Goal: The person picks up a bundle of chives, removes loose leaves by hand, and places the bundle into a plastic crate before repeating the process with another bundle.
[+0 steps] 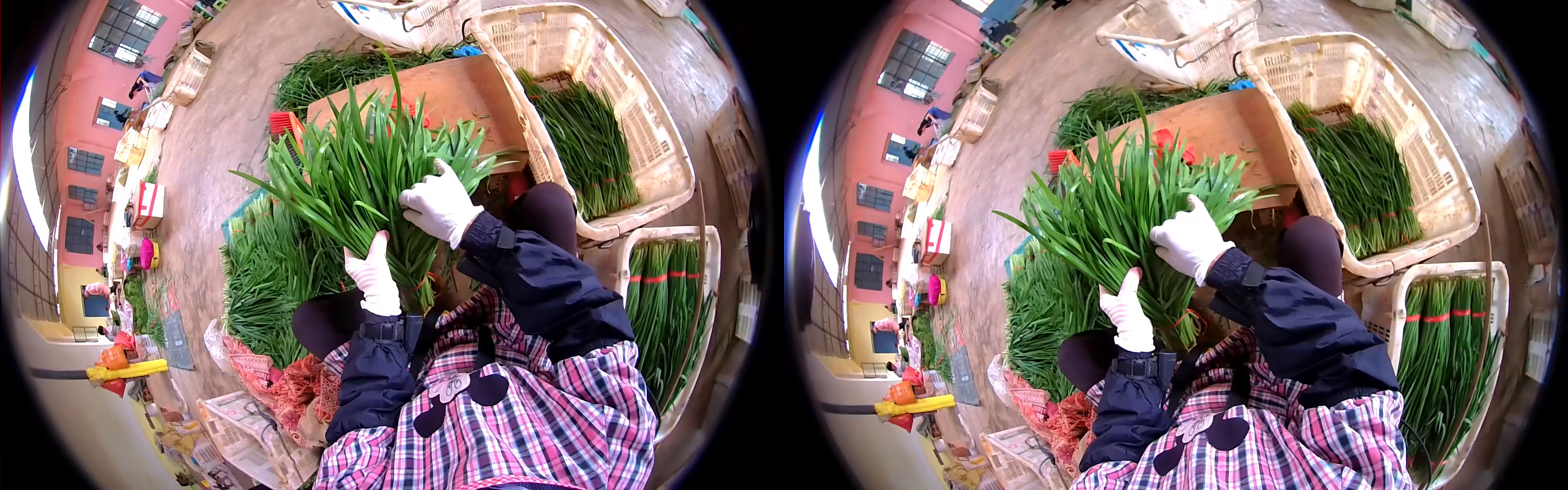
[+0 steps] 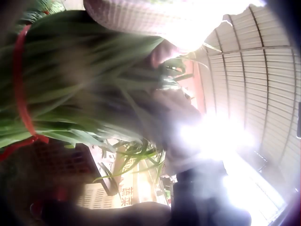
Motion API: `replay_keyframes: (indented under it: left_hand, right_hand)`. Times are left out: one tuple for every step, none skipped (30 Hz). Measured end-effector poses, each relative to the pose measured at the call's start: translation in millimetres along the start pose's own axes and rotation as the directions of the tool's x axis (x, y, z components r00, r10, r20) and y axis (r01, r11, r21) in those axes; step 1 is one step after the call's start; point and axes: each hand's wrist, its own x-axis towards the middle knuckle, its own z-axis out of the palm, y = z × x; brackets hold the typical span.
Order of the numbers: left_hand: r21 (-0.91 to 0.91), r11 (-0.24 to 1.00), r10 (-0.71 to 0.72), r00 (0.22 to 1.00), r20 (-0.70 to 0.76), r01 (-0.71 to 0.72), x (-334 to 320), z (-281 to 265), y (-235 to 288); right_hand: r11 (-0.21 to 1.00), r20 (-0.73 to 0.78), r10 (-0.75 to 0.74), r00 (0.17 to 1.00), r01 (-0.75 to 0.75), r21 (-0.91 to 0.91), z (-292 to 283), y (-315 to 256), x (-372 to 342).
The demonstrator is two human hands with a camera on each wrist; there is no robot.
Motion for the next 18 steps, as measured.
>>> replay_keyframes:
  left_hand:
    - [-0.04, 0.999, -0.004, 1.0, 0.0, 0.004, 1.1, 0.9, -2.8]
    - [-0.079, 0.997, -0.009, 1.0, -0.001, 0.009, 2.4, 0.8, -4.9]
    - [-0.068, 0.997, -0.027, 1.0, -0.013, 0.026, 4.1, -2.0, -4.2]
    - [-0.07, 0.998, -0.008, 0.998, -0.059, 0.004, 4.9, -2.4, -4.0]
    - [-0.128, 0.991, -0.051, 0.996, -0.068, 0.042, 8.8, -4.5, -5.0]
    - [-0.184, 0.98, -0.093, 0.993, -0.074, 0.078, 13.5, -7.2, -5.8]
    - [-0.281, 0.944, -0.194, 0.98, -0.056, 0.171, 13.8, -7.2, 2.0]
    - [-0.255, 0.945, -0.237, 0.967, -0.095, 0.206, 14.3, -8.2, 4.9]
    - [-0.314, 0.916, -0.263, 0.965, -0.001, 0.249, 23.7, -18.1, -5.4]
    - [-0.368, 0.882, -0.279, 0.956, 0.094, 0.294, 33.5, -26.6, -13.2]
    - [-0.422, 0.828, -0.341, 0.929, 0.143, 0.369, 40.9, -32.9, -22.3]
    - [-0.441, 0.795, -0.368, 0.909, 0.194, 0.417, 42.3, -37.2, -19.3]
    - [-0.452, 0.773, -0.395, 0.896, 0.205, 0.444, 40.0, -36.2, -11.2]
    - [-0.463, 0.751, -0.42, 0.882, 0.215, 0.47, 37.2, -35.2, -2.8]
    - [-0.465, 0.761, -0.399, 0.892, 0.214, 0.452, 36.5, -35.5, 0.2]
    - [-0.464, 0.771, -0.397, 0.899, 0.184, 0.436, 33.9, -33.0, 7.0]
    - [-0.46, 0.78, -0.385, 0.905, 0.181, 0.424, 33.9, -33.9, 8.2]
    - [-0.456, 0.789, -0.373, 0.911, 0.177, 0.412, 33.2, -34.3, 8.9]
  right_hand:
    - [1.0, -0.002, 0.0, 1.0, 0.0, 0.02, 3.0, 1.2, 2.7]
    - [0.999, -0.004, 0.001, 1.0, 0.0, 0.04, 7.3, 3.5, 4.1]
    - [0.976, -0.181, 0.075, 0.981, -0.035, 0.216, 6.6, 4.3, 3.6]
    - [0.925, -0.382, 0.166, 0.909, -0.009, 0.38, 5.7, 7.3, 4.9]
    - [0.861, -0.412, 0.271, 0.87, -0.028, 0.508, 2.9, 14.5, 3.6]
    - [0.779, -0.426, 0.38, 0.821, -0.036, 0.626, -5.8, 17.5, 0.3]
    - [0.531, -0.294, 0.535, 0.792, -0.045, 0.846, -8.3, 19.0, -6.2]
    - [0.417, -0.348, 0.546, 0.762, 0.113, 0.902, -12.5, 19.5, -12.8]
    - [0.364, -0.304, 0.584, 0.753, 0.092, 0.927, -18.8, 20.1, -20.9]
    - [0.311, -0.26, 0.616, 0.743, 0.074, 0.948, -22.5, 21.3, -30.2]
    - [0.248, -0.229, 0.63, 0.742, 0.088, 0.965, -22.3, 22.0, -38.6]
    - [0.254, -0.167, 0.625, 0.763, 0.004, 0.967, -18.7, 27.6, -49.8]
    - [0.235, -0.122, 0.624, 0.772, -0.037, 0.971, -11.5, 30.2, -58.5]
    - [0.217, -0.076, 0.623, 0.779, -0.079, 0.973, -2.3, 30.8, -65.4]
    - [0.331, -0.034, 0.675, 0.737, -0.261, 0.907, 2.8, 27.0, -68.2]
    - [0.522, -0.234, 0.559, 0.796, -0.119, 0.844, 8.6, 22.0, -67.4]
    - [0.651, -0.316, 0.474, 0.822, -0.085, 0.754, 11.6, 20.0, -67.9]
    - [0.762, -0.384, 0.376, 0.843, -0.045, 0.646, 14.0, 18.8, -69.0]
